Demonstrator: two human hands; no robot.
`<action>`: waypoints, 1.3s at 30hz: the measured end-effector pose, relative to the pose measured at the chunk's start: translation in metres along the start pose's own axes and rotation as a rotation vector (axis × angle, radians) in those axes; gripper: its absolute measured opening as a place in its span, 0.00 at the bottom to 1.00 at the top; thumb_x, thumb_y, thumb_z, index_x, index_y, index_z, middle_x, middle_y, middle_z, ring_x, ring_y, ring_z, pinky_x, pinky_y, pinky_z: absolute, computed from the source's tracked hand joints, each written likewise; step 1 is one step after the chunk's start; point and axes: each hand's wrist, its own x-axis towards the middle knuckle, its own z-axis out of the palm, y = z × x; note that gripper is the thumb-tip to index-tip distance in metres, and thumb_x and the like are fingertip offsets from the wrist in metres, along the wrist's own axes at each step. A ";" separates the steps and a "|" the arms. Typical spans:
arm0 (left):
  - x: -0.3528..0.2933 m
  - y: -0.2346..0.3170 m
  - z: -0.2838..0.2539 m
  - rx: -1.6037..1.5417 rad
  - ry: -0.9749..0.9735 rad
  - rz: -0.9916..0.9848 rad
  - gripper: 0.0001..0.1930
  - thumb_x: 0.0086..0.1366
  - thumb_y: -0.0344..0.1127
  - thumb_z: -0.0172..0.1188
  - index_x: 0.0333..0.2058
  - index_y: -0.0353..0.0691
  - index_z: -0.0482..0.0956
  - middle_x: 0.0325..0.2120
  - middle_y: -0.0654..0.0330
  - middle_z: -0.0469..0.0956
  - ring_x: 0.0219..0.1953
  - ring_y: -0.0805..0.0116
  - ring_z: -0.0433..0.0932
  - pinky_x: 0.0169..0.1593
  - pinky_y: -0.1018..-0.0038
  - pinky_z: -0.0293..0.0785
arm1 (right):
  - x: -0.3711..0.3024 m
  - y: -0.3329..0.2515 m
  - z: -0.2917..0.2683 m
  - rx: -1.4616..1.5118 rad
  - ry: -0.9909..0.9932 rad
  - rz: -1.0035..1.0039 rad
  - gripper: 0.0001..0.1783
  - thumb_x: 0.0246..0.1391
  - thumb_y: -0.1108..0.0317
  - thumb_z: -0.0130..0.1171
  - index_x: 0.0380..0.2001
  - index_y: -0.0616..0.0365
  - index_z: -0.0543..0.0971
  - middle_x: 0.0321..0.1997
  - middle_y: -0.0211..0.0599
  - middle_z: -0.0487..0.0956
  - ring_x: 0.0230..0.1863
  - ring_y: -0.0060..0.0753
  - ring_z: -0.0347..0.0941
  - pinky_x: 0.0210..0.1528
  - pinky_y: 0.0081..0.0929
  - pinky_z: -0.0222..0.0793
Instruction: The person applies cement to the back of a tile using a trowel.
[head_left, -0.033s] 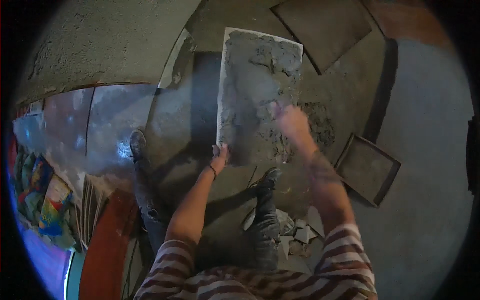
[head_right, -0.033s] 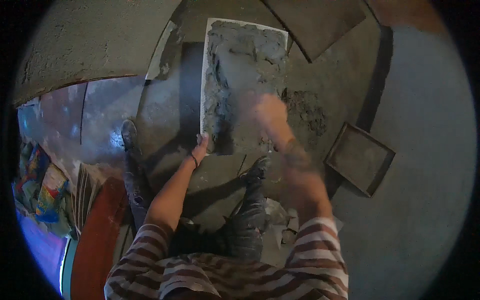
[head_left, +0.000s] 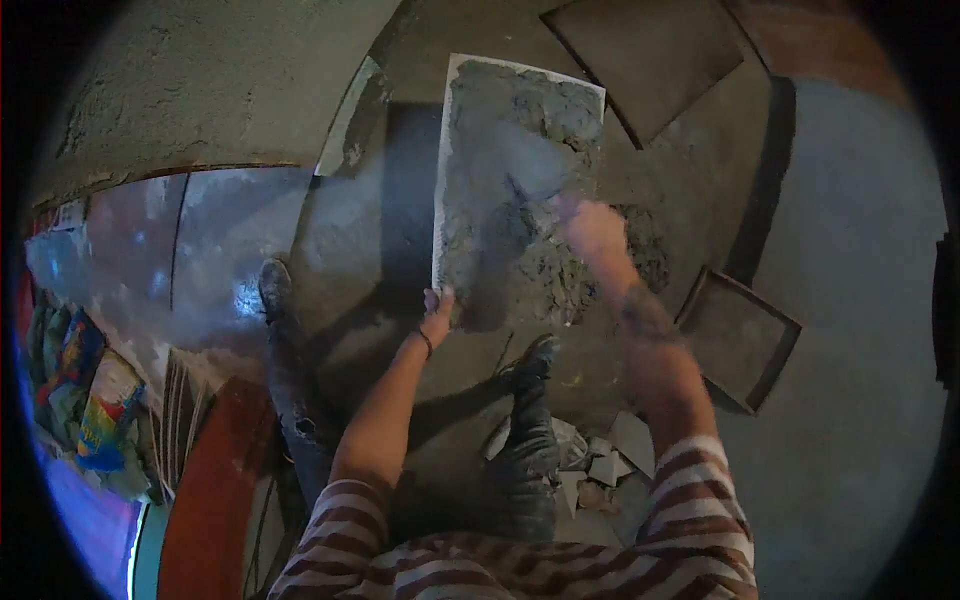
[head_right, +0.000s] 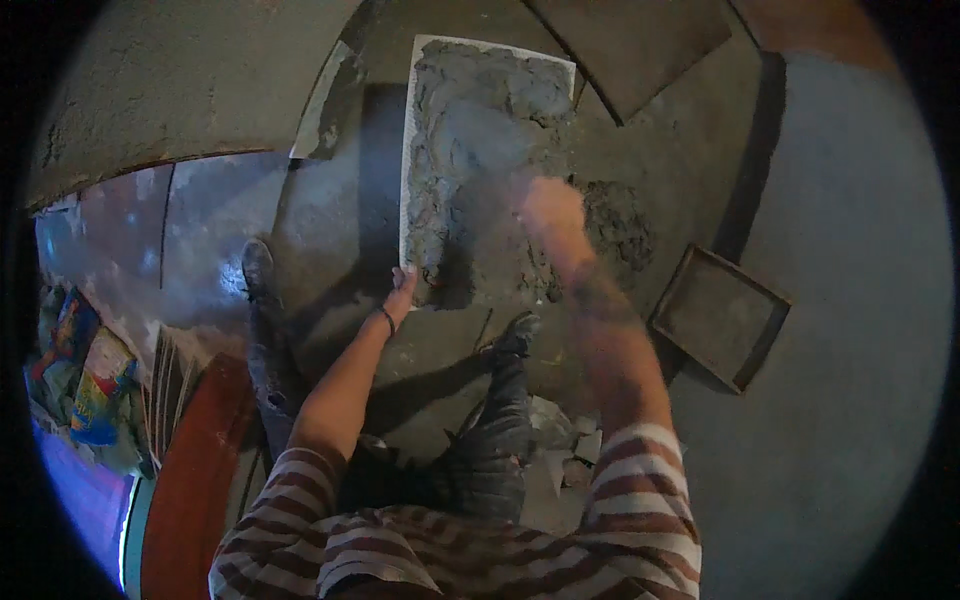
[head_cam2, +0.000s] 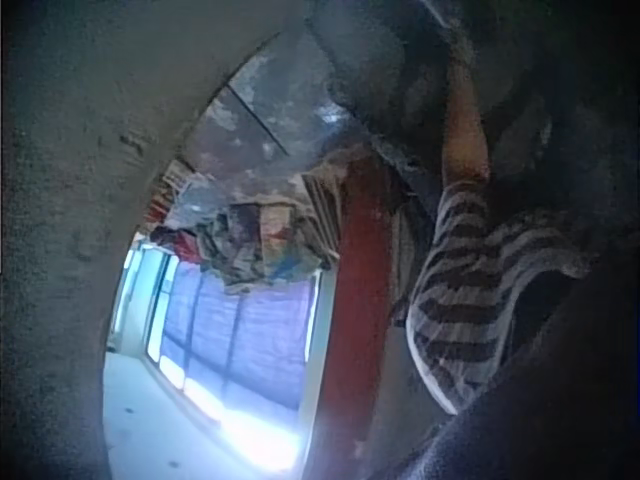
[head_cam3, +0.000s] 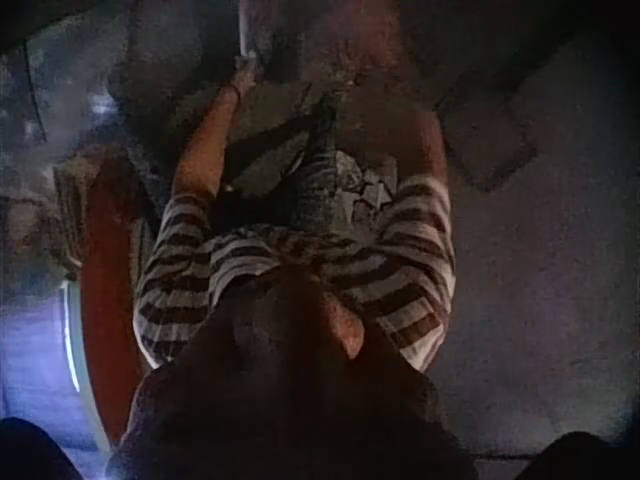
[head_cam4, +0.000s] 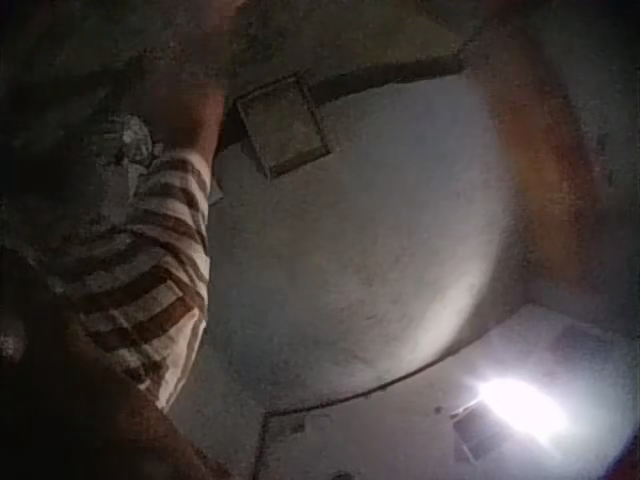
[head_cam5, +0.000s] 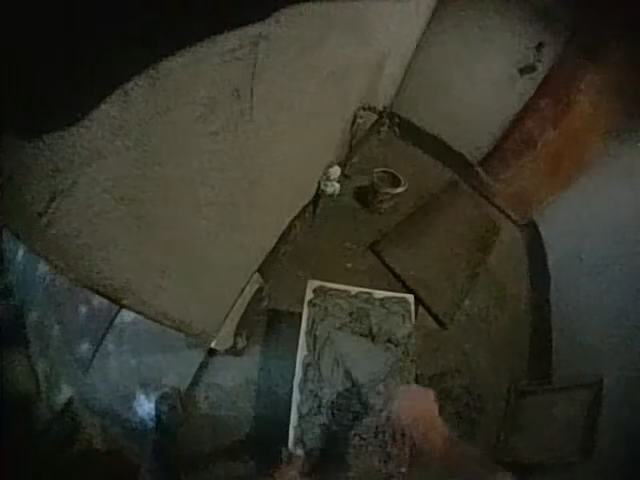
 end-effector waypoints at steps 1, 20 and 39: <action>-0.004 0.005 0.012 -0.004 -0.020 0.008 0.56 0.52 0.78 0.30 0.64 0.34 0.32 0.66 0.46 0.39 0.67 0.49 0.42 0.66 0.65 0.41 | 0.008 0.031 -0.005 0.000 0.097 0.054 0.25 0.57 0.46 0.43 0.40 0.57 0.76 0.31 0.51 0.78 0.33 0.55 0.75 0.38 0.45 0.70; 0.017 -0.014 0.003 0.019 0.006 0.057 0.55 0.55 0.76 0.31 0.63 0.30 0.29 0.65 0.44 0.34 0.68 0.53 0.36 0.67 0.67 0.38 | 0.025 0.082 -0.025 0.973 0.072 0.310 0.24 0.61 0.50 0.43 0.25 0.61 0.72 0.22 0.41 0.75 0.19 0.36 0.71 0.23 0.34 0.67; 0.000 0.017 0.016 0.164 -0.055 0.015 0.50 0.58 0.73 0.30 0.65 0.37 0.33 0.66 0.50 0.37 0.68 0.58 0.39 0.66 0.71 0.40 | 0.070 -0.023 0.056 1.253 0.081 -0.340 0.18 0.61 0.52 0.44 0.38 0.56 0.73 0.20 0.31 0.69 0.17 0.24 0.64 0.18 0.26 0.62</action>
